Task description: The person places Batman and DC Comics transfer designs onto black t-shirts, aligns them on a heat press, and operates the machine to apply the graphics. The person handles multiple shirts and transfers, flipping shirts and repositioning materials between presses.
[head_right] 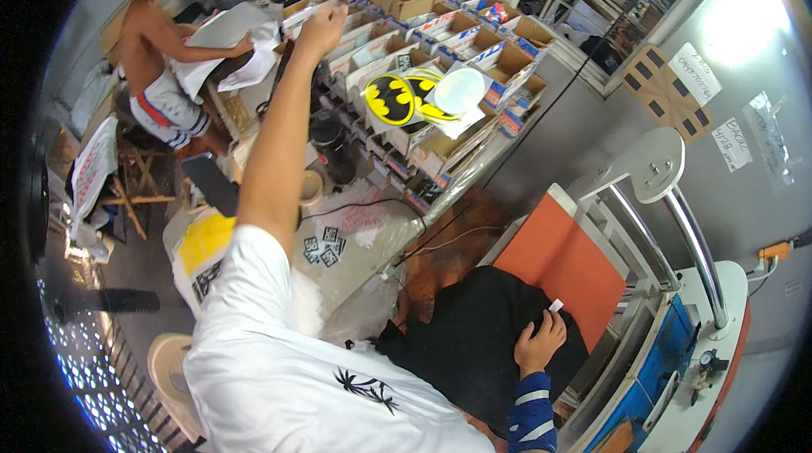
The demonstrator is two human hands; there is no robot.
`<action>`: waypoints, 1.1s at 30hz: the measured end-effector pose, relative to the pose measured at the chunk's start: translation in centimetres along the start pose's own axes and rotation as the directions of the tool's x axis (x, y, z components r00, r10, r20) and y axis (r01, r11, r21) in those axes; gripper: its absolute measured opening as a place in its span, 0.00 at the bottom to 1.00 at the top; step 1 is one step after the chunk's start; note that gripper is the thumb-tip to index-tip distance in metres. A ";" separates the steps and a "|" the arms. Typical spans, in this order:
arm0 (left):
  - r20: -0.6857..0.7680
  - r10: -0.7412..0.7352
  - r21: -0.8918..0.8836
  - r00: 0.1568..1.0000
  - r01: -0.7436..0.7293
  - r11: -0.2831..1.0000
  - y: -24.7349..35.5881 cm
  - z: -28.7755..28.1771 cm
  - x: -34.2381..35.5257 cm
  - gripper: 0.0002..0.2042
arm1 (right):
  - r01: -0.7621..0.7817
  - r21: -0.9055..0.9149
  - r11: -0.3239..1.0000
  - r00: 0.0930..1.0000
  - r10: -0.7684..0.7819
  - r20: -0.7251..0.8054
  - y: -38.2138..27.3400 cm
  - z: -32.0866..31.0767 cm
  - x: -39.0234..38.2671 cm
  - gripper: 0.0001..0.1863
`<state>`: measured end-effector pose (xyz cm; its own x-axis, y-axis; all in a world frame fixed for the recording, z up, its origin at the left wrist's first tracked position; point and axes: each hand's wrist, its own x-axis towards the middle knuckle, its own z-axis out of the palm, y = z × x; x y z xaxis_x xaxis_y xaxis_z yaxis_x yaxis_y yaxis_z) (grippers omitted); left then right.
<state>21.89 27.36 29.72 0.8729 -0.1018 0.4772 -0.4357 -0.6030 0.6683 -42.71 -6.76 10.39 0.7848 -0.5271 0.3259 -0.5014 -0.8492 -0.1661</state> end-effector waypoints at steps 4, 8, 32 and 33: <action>0.390 -0.174 0.555 0.904 -0.080 0.828 -7.7 4.9 7.8 0.32 | -0.006 0.007 1.000 1.000 0.006 0.019 0.0 0.6 0.6 0.25; 0.484 -0.483 0.544 0.729 0.182 0.819 -7.7 7.8 9.9 0.39 | -0.026 -0.005 1.000 0.999 0.026 0.039 0.3 0.5 0.0 0.25; 0.689 -0.383 0.094 0.615 0.449 0.889 -7.0 0.0 8.8 0.30 | -0.061 0.010 0.998 0.998 0.061 0.035 -0.1 0.1 0.3 0.25; 0.677 -0.355 0.103 0.645 0.395 0.913 -6.6 -0.3 8.4 0.29 | -0.060 0.005 0.998 0.998 0.059 0.034 -0.1 0.1 0.3 0.25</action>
<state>32.00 30.73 29.45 0.8662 -0.3869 -0.3163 -0.0302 -0.6722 0.7397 -42.39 -6.81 10.39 0.7656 -0.5775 0.2834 -0.5456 -0.8163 -0.1895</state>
